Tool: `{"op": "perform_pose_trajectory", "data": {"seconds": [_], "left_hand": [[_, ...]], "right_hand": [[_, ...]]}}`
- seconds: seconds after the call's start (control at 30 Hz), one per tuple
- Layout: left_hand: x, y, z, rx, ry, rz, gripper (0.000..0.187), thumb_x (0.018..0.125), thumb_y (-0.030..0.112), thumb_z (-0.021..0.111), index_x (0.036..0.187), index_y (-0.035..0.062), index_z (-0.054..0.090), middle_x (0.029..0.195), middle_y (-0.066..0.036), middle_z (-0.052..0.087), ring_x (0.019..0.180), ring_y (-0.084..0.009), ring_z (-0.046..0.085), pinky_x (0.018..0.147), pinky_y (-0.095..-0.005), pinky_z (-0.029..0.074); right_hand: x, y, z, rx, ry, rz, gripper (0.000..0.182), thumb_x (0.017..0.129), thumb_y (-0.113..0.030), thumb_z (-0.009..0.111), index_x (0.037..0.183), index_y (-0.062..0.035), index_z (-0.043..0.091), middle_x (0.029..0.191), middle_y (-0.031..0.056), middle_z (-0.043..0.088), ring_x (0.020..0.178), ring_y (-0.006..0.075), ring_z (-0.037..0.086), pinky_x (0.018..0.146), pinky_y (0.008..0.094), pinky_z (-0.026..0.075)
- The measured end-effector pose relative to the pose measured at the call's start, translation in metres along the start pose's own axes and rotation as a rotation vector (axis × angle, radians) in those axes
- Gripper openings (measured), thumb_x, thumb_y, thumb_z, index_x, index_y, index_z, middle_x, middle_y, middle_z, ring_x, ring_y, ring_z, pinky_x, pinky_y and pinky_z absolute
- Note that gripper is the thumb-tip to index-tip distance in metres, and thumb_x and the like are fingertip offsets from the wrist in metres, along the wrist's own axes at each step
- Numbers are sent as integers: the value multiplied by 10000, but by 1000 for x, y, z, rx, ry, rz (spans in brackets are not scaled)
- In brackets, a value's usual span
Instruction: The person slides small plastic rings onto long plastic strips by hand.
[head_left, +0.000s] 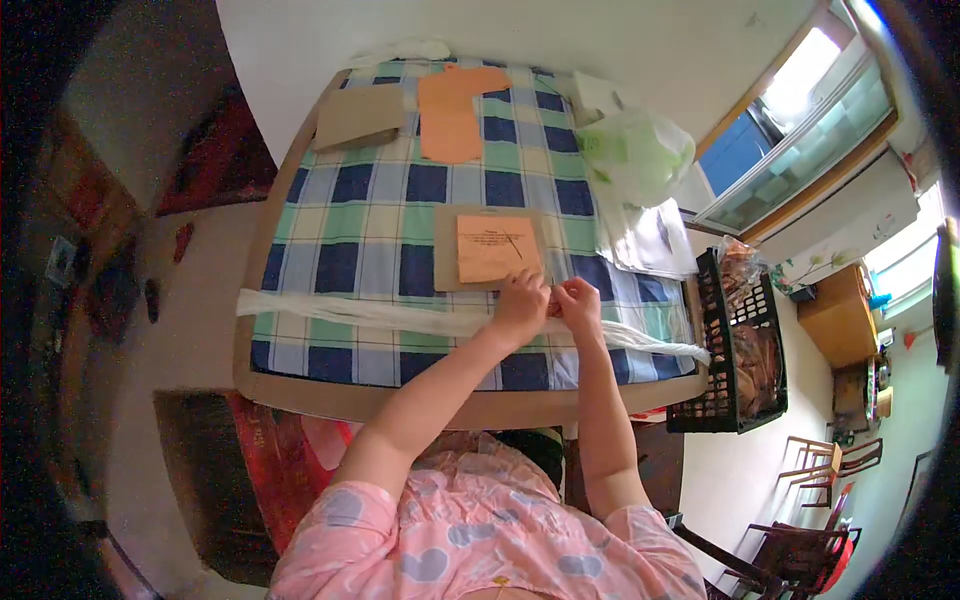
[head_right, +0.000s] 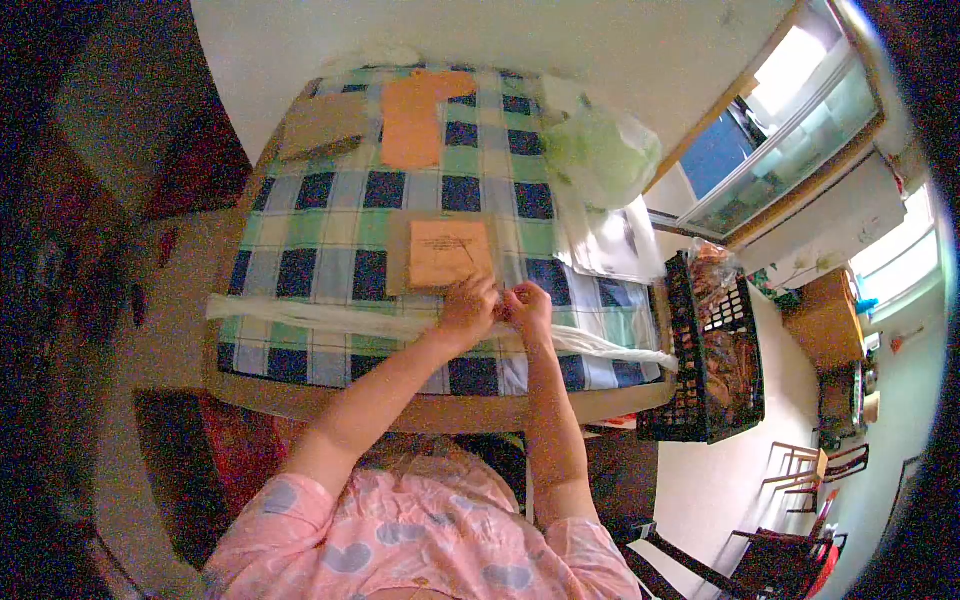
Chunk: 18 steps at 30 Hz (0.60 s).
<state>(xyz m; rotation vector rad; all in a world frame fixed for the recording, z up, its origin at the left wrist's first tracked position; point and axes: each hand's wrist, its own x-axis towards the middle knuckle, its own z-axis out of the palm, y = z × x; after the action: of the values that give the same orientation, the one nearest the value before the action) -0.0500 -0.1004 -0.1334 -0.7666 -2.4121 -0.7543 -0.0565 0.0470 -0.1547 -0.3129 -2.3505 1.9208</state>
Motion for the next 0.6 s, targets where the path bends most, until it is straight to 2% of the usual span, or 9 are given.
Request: {"op": "perform_pose_trajectory", "data": {"seconds": [0.1,0.2,0.27,0.4,0.5,0.6], "left_hand": [[-8,-3,-18,-158,-89,-143,155,689,183,663,752,45,634,883,-118,600,916,-307,560,822,-447,423],[2,0,-33,-131,-149,-203,151,669,171,682,751,56,627,887,-114,601,921,-307,559,838,-454,416],[0,-11,-2,-49,-131,-129,145,662,163,684,743,59,623,883,-113,602,922,-306,557,829,-456,414],[2,-11,7,20,-94,-52,140,648,150,689,726,65,608,867,-120,599,890,-316,560,791,-458,419],[1,-7,-12,-96,-136,-130,74,701,115,631,750,61,645,882,-93,609,906,-282,564,787,-413,437],[0,-5,-43,-345,-185,-316,76,699,113,649,754,62,644,840,-98,603,875,-290,563,776,-419,439]], "right_hand": [[-5,-13,-1,-47,-14,29,138,824,-90,638,820,34,577,638,92,619,508,126,582,449,245,465],[-6,-10,1,42,-33,44,129,825,-86,638,811,28,579,642,90,627,503,120,576,436,247,455],[0,-2,1,-12,-22,2,128,828,-84,635,815,28,575,651,99,634,510,125,587,444,250,467],[-6,-10,1,-45,-25,6,126,832,-77,629,817,29,563,672,118,647,534,147,615,468,259,496],[0,3,2,55,-72,40,120,834,-67,620,825,33,555,681,122,652,553,164,633,483,271,515],[-7,-15,3,-42,-12,48,114,835,-57,610,819,38,549,679,126,652,552,162,632,480,272,515]]}}
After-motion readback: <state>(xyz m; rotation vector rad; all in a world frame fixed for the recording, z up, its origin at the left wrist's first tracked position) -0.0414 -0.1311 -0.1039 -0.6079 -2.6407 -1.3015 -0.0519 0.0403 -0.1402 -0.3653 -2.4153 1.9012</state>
